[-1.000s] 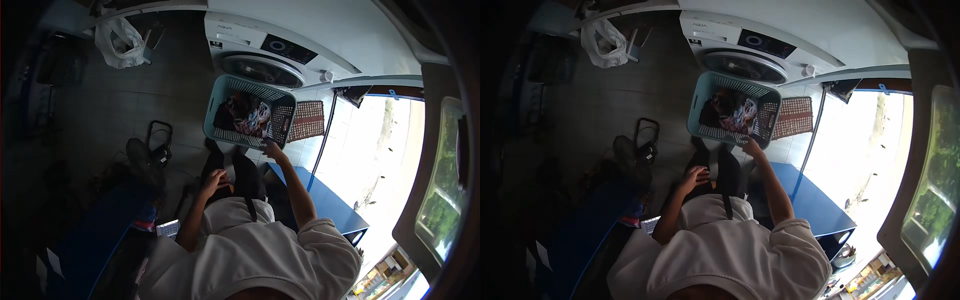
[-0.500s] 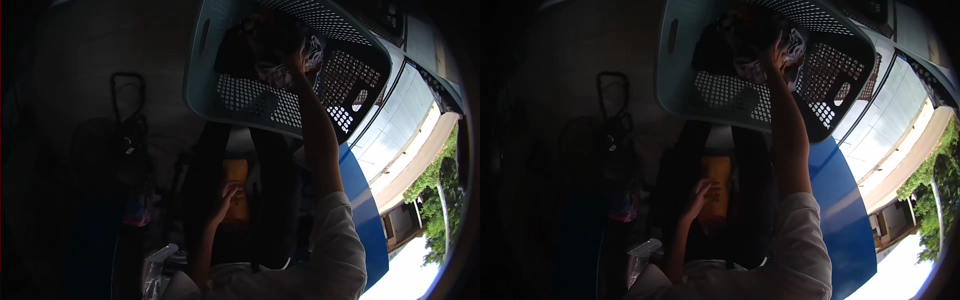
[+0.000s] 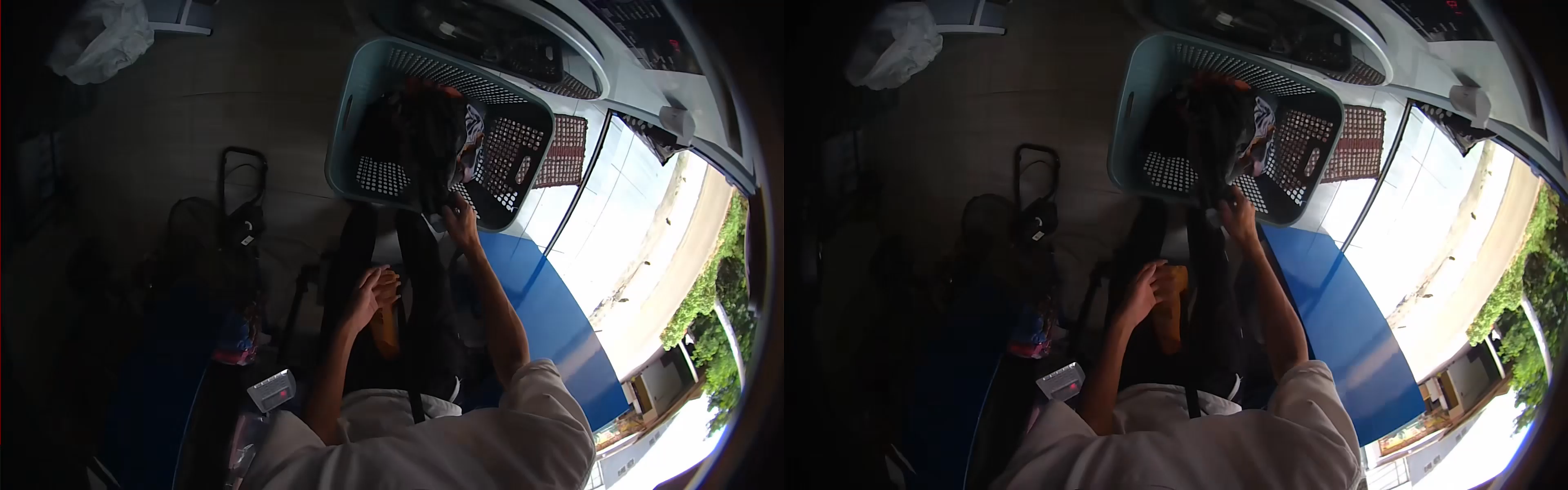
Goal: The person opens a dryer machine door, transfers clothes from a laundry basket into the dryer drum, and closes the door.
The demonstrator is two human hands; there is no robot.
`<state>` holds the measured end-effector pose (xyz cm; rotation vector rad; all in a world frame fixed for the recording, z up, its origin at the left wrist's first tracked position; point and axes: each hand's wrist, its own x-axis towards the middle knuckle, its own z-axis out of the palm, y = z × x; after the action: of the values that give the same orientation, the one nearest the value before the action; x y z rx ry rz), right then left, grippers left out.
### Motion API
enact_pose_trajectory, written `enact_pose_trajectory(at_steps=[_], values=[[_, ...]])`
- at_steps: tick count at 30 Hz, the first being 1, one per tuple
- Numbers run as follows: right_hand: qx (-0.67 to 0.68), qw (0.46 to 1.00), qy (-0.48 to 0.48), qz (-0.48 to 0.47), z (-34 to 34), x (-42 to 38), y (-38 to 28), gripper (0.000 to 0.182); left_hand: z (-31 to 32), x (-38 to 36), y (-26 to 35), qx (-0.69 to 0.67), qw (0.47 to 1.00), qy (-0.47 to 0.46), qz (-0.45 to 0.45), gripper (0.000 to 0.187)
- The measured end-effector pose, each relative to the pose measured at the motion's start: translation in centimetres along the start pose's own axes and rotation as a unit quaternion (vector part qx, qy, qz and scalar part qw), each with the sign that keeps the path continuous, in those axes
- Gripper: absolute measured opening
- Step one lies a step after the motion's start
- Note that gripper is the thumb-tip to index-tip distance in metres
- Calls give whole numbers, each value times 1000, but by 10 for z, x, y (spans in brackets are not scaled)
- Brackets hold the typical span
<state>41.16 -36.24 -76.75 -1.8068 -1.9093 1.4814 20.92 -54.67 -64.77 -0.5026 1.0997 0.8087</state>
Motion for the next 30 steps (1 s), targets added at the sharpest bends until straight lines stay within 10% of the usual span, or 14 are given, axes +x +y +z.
enact_pose_trajectory(at_steps=[5,7,11,16,18,20,21,23,27,30], values=[[197,969,-113,92,-131,-137,-161,36,74,-46,46,-111,992,-61,-20,59],[293,939,-176,30,-165,-173,-202,39,121,-64,70,-191,954,-225,-43,70],[97,958,-225,-151,-211,-236,-261,40,133,-83,53,52,954,-279,101,67],[222,963,-129,-78,-205,-276,-213,43,169,-150,63,187,967,-22,170,59],[257,954,-155,-24,-209,-275,-200,51,178,-213,60,354,879,-56,314,58],[509,834,-213,0,-219,-261,-207,65,198,-260,64,433,803,-72,404,57],[409,881,-239,-8,-245,-258,-232,87,207,-281,66,438,790,-62,425,60],[312,911,-109,-245,-267,-250,-263,104,223,-322,69,445,769,-43,457,65],[212,904,-71,-364,-305,-239,-346,146,258,-413,99,552,732,-98,388,70],[189,898,-149,-368,-301,-232,-367,134,285,-450,129,671,602,-299,312,78]])
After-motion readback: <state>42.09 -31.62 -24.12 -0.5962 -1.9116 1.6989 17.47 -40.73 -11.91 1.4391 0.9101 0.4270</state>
